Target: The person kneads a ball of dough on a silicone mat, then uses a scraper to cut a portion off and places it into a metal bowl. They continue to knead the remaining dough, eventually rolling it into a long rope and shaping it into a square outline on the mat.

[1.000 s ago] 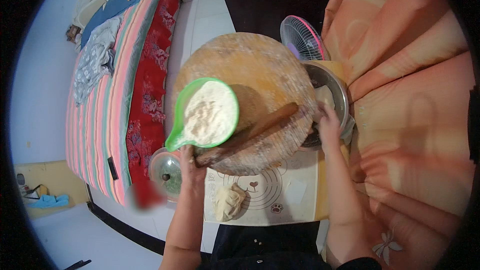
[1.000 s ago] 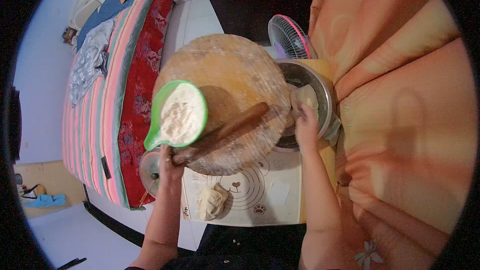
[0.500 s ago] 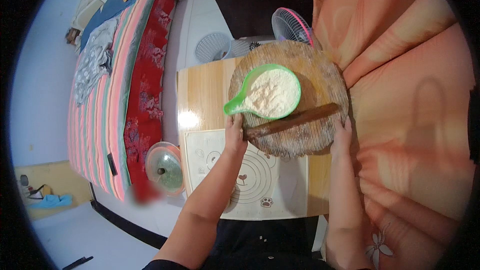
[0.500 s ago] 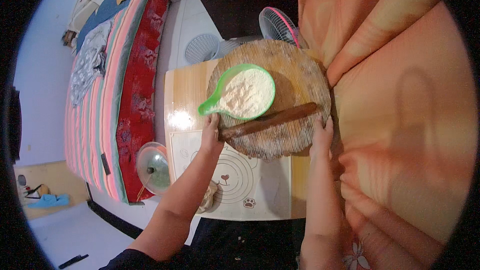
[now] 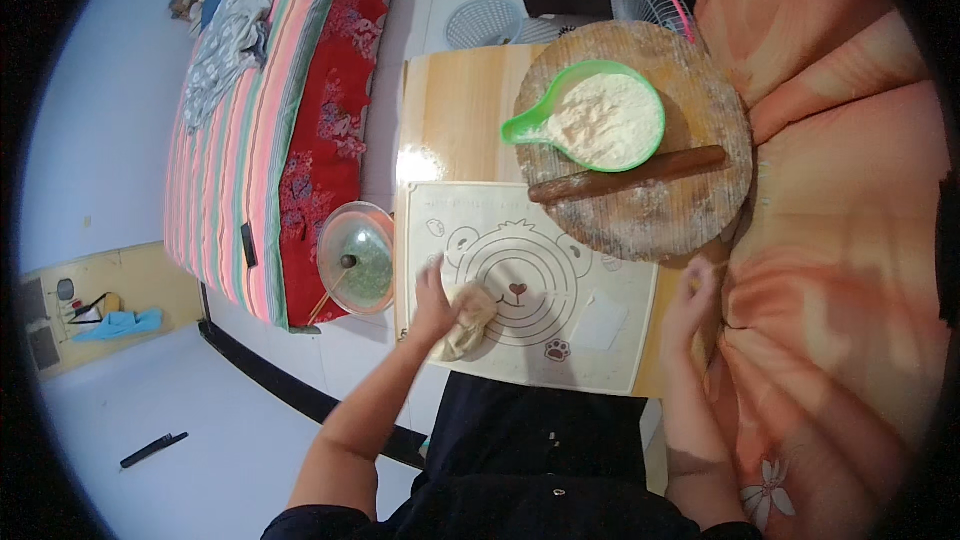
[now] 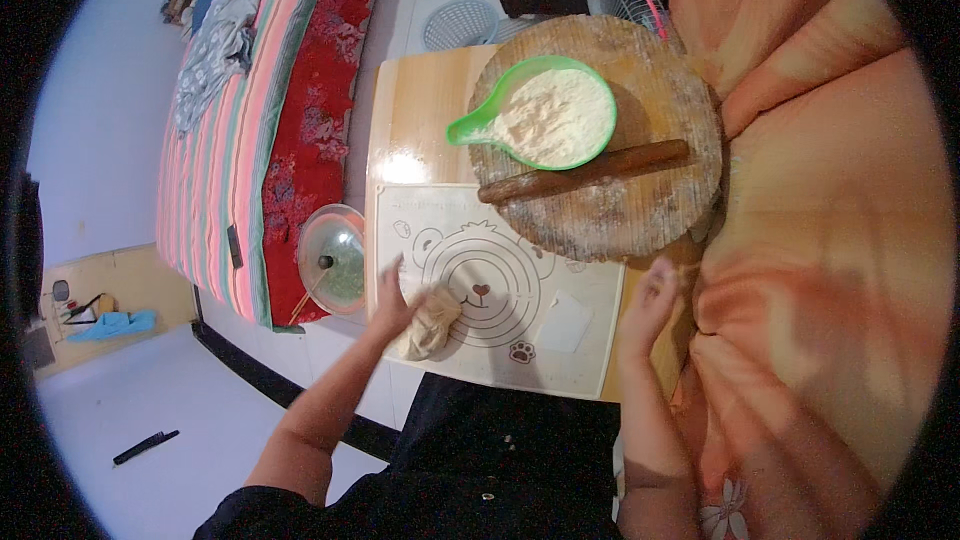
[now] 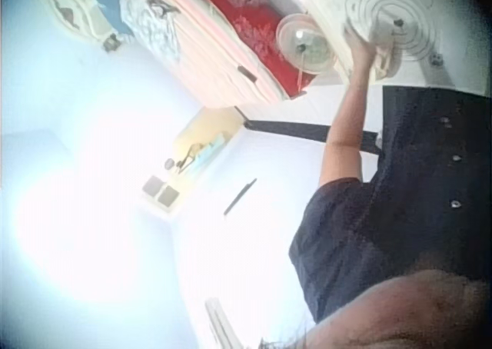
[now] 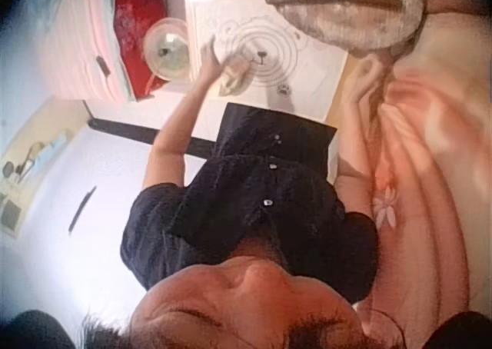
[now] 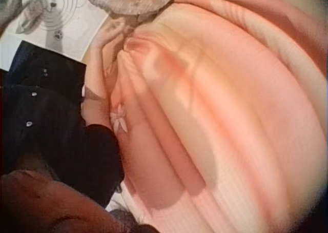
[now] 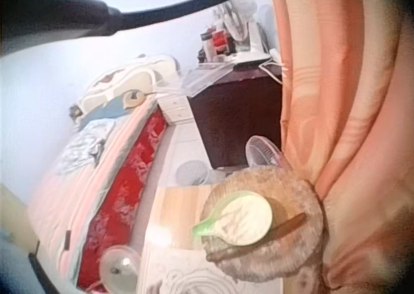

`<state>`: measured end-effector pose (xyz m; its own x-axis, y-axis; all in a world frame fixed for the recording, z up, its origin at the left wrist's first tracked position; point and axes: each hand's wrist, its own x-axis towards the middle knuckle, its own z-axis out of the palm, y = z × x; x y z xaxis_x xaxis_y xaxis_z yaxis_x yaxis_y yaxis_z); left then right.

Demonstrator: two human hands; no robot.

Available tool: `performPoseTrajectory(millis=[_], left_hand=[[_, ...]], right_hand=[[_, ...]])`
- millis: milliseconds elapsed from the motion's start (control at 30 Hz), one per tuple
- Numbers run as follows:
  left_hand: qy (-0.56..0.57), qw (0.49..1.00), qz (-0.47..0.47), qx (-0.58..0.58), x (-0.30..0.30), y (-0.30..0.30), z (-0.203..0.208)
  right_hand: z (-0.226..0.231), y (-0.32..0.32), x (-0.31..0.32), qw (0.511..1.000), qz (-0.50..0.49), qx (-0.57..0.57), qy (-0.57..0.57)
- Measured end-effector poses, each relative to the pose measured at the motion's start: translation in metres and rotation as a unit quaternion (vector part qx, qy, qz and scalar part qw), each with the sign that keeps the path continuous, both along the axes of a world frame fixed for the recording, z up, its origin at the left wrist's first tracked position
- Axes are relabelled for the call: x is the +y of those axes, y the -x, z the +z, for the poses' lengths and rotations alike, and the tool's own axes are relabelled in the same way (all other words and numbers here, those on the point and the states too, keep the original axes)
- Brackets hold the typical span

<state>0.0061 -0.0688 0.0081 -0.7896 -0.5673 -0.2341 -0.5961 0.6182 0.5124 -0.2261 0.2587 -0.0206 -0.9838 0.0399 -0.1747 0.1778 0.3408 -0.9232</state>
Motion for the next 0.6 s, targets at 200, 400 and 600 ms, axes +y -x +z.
performPoseTrajectory(millis=[200,400,600], left_hand=[[0.084,0.970,0.011,-0.228,0.081,-0.031,0.004],[-0.078,0.987,0.012,-0.142,0.002,-0.032,-0.005],[-0.356,0.935,0.014,0.008,-0.065,-0.026,0.020]], right_hand=[[0.023,-0.124,-0.026,0.854,0.456,0.026,-0.250],[0.004,-0.175,-0.045,0.790,0.503,-0.029,-0.348],[-0.004,-0.177,-0.056,0.844,0.327,0.017,-0.424]])
